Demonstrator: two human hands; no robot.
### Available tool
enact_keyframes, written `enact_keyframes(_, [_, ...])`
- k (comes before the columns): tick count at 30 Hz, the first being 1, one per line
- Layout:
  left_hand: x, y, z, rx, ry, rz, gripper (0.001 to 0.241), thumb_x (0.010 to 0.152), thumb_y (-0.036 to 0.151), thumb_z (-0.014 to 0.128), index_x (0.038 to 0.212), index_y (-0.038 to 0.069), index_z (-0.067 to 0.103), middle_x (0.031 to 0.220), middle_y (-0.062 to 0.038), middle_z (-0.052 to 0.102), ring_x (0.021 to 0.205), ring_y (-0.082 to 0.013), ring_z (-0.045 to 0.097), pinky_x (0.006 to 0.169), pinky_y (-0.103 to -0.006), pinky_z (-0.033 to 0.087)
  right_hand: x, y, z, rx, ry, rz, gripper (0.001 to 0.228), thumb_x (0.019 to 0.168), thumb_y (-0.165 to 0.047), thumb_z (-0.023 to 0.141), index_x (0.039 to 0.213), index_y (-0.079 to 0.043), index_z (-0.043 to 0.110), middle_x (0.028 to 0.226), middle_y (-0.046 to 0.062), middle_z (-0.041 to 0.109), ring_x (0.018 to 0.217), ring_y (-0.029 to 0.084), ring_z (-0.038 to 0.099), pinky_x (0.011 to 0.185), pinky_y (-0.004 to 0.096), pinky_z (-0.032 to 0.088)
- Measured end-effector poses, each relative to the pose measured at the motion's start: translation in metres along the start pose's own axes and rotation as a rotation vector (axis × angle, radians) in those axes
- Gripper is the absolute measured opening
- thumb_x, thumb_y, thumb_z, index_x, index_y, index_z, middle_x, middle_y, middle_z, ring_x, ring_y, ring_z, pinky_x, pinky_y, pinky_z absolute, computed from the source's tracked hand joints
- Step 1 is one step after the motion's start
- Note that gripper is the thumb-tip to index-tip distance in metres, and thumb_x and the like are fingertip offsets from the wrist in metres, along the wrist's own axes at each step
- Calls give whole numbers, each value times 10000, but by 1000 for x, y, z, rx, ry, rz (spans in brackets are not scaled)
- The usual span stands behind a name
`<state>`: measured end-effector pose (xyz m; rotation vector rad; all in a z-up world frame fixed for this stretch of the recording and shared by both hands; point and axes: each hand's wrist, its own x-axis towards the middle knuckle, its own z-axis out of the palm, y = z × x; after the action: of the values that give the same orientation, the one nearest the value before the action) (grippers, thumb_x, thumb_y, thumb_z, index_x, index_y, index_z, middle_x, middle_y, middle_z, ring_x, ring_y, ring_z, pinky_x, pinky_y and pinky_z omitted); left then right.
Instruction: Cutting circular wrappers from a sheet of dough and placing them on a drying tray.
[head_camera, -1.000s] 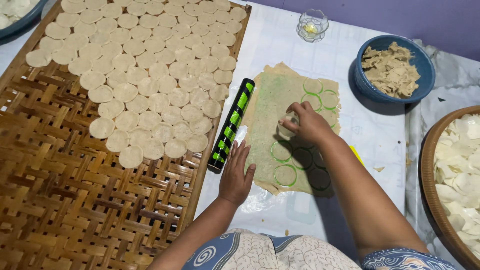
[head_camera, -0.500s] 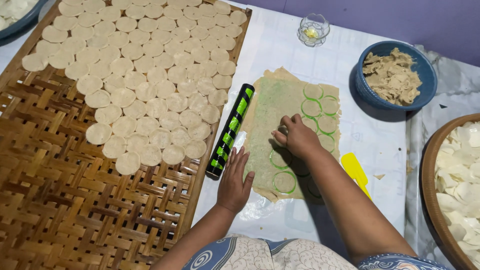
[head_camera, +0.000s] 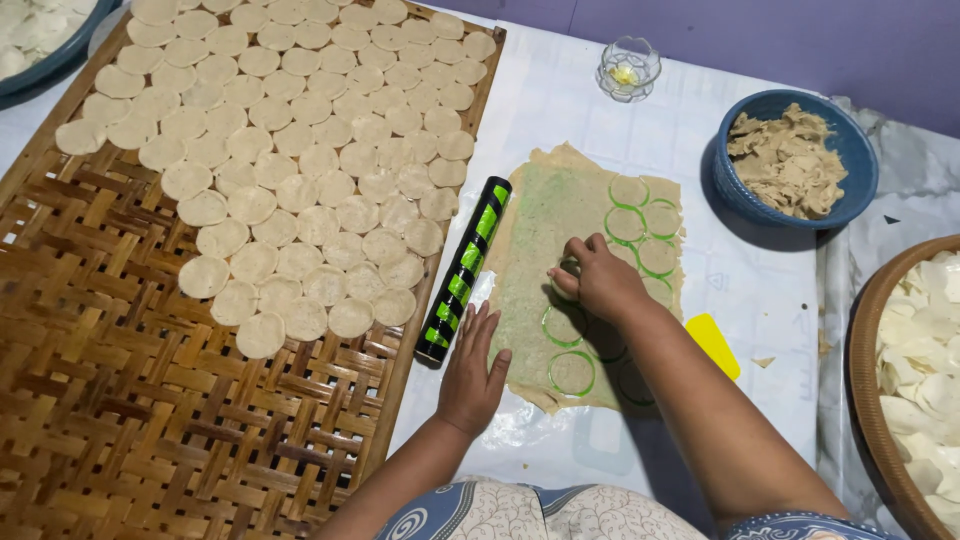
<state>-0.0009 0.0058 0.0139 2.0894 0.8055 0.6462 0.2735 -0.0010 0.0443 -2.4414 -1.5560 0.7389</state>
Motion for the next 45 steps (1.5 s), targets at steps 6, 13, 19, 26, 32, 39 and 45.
enact_keyframes(6, [25,15,-45,245,151,71,458,1030,281,543,1451,103,515,1502,-150,496,1457,-365,409,1181,-505,334,29,33,-47,276,169,-44,380,993,-439,628,1226,-143,583,1147,253,581,1118,577,615,969,620,503])
enact_keyframes(13, [41,-27,-44,579,-73,-189,673,920,256,690,1529,315,409,1434,-203,454,1358,-439,481,1018,-533,475,48,33,-48,186,128,-6,421,972,-503,646,1237,-184,575,1232,181,549,1173,524,617,979,590,511])
enact_keyframes(19, [49,-26,-28,384,-20,-222,653,918,166,603,1519,343,415,1319,-169,509,1227,-426,560,935,-501,520,50,21,-33,108,18,44,461,942,-583,630,1262,-261,554,1337,126,514,1236,458,609,1049,568,505])
enact_keyframes(26, [72,-31,-8,158,239,-160,258,918,138,621,1130,273,683,1249,-152,535,1168,-389,572,995,-468,474,55,17,-27,-1,12,34,442,980,-639,513,1208,-261,507,1287,108,488,1068,519,672,968,615,548])
enact_keyframes(32, [77,-37,5,58,298,-165,242,905,121,641,1086,261,720,1285,-156,526,1169,-373,577,1024,-440,469,53,17,-26,-1,0,22,433,985,-636,487,1197,-258,490,1266,107,485,1024,535,679,932,630,557])
enact_keyframes(39, [55,-17,-17,-36,151,11,602,796,15,604,1390,115,602,1570,-334,259,1435,-512,346,1182,-555,323,52,14,-25,16,-2,1,466,994,-657,481,1189,-234,473,1249,122,470,995,551,674,902,636,563])
enact_keyframes(45, [50,-31,-9,89,143,68,609,829,33,628,1425,153,576,1620,-281,234,1470,-447,326,1188,-499,340,59,18,-35,31,-34,-2,448,977,-622,537,1194,-232,503,1256,147,499,1057,538,662,925,619,550])
